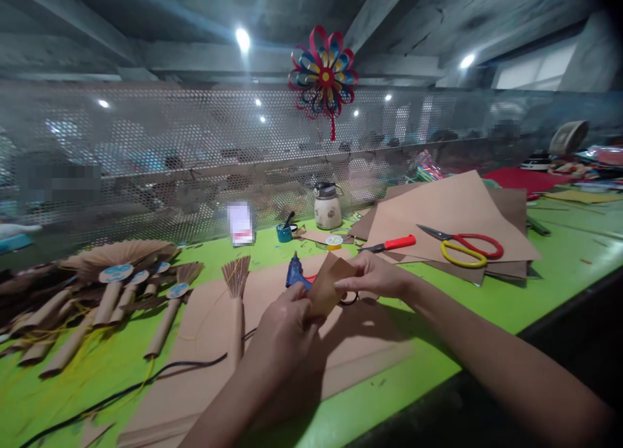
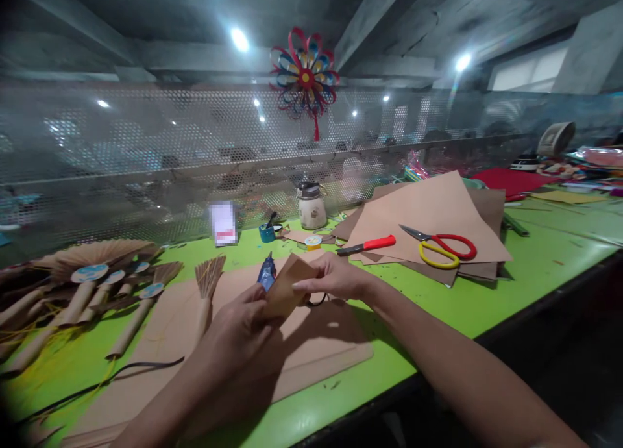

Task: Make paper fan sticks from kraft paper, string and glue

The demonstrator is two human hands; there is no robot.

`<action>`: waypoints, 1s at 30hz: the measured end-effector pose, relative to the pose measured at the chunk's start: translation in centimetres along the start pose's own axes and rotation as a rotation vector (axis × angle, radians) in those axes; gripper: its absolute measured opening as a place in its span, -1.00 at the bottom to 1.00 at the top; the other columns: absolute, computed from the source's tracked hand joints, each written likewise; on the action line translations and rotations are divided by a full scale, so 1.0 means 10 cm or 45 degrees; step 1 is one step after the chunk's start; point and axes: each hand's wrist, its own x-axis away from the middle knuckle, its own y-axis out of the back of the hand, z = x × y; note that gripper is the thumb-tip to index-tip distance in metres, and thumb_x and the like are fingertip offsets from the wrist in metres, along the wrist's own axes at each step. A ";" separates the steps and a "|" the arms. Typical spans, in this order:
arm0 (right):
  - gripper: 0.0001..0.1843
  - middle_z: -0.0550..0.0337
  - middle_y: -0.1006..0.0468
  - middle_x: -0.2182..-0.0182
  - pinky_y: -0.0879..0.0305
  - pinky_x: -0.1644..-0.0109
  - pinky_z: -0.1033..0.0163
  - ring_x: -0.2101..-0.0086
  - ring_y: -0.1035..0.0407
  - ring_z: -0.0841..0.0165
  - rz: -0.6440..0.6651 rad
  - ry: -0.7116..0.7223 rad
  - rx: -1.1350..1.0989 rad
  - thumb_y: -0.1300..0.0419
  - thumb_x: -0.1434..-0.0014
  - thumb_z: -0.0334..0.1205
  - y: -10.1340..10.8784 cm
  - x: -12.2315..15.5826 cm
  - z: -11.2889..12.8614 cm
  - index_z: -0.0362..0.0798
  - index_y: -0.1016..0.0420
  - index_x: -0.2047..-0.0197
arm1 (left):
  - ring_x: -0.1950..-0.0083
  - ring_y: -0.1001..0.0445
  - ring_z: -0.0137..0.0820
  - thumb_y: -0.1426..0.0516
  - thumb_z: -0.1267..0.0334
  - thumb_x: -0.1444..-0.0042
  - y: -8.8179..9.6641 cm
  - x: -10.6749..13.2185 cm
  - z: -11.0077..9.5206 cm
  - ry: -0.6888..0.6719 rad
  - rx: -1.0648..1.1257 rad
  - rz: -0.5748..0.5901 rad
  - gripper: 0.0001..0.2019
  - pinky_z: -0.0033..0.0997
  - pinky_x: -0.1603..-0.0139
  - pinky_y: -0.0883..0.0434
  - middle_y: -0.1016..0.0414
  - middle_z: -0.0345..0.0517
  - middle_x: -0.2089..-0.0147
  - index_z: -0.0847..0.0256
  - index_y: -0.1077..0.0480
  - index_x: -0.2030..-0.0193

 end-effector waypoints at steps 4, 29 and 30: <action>-0.71 0.18 -0.52 0.57 -0.29 0.41 0.37 0.52 -0.36 0.46 -0.105 0.005 0.012 -0.28 -0.05 -0.09 -0.05 0.00 0.00 -0.16 -0.56 0.50 | 0.23 -0.40 -0.33 -0.07 0.36 -0.02 0.00 -0.01 0.02 0.036 0.065 0.012 -0.75 -0.34 0.18 -0.34 -0.41 -0.03 0.17 0.22 -0.54 0.21; -0.69 0.18 -0.50 0.59 -0.23 0.47 0.36 0.55 -0.32 0.45 -0.366 -0.012 -0.178 -0.41 0.16 -0.07 -0.21 -0.08 -0.17 -0.20 -0.56 0.52 | 0.49 -0.28 -0.43 0.01 0.11 -0.07 -0.06 -0.07 0.05 0.305 0.146 -0.029 -0.61 -0.44 0.50 -0.09 -0.33 -0.10 0.50 0.27 -0.35 0.67; -0.69 0.19 -0.49 0.60 -0.21 0.48 0.37 0.56 -0.30 0.46 -0.379 -0.006 -0.174 -0.41 0.16 -0.08 -0.22 -0.08 -0.16 -0.20 -0.55 0.53 | 0.49 -0.28 -0.43 0.02 0.11 -0.07 -0.06 -0.07 0.05 0.307 0.141 -0.021 -0.61 -0.44 0.50 -0.09 -0.34 -0.09 0.50 0.27 -0.36 0.66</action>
